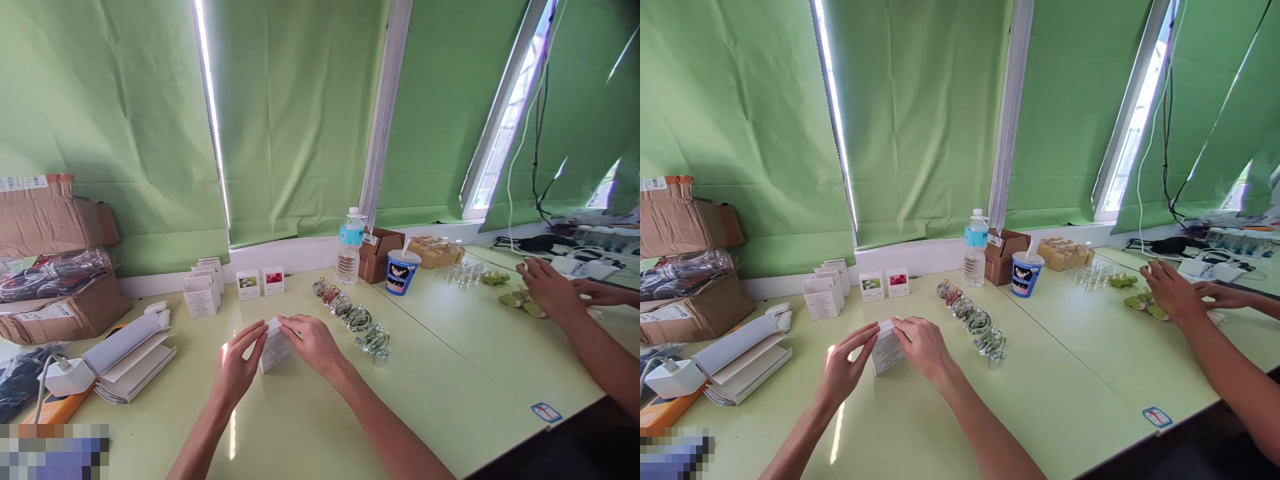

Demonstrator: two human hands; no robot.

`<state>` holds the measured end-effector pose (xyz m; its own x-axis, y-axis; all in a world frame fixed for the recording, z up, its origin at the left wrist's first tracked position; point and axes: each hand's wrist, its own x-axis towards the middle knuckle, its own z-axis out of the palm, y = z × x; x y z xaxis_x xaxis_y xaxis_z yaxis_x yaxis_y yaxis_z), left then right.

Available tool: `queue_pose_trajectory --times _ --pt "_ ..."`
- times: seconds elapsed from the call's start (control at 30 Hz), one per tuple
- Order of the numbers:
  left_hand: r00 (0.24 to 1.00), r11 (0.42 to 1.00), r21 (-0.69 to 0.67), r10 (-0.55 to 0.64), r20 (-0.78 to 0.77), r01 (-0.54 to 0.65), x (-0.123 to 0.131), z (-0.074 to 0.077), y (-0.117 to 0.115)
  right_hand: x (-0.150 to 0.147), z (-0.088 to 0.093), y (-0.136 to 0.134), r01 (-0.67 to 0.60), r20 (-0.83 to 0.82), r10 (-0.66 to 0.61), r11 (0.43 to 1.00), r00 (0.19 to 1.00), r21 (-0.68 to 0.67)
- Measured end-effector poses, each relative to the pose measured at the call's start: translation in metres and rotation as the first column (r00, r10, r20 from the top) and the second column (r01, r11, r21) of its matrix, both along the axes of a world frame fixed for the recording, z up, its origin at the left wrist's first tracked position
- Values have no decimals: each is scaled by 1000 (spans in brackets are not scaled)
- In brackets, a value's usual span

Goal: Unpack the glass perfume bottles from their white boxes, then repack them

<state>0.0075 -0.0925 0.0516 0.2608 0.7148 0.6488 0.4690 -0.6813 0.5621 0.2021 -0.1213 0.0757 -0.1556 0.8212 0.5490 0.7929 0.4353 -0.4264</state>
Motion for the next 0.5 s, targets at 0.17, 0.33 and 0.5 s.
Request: queue_pose_trajectory --times 0.17,0.33,0.5 --pt "993 996 74 56 -102 -48 -1 -4 -1 1 5 -4 -2 -22 1 999 1000 -37" --pt "996 1000 9 2 -84 -1 0 1 -15 -10 15 -19 115 46 -109 981 993 -154" --pt "929 912 -337 -107 353 233 0 12 -27 -31 20 -25 108 74 -93 964 993 -243"
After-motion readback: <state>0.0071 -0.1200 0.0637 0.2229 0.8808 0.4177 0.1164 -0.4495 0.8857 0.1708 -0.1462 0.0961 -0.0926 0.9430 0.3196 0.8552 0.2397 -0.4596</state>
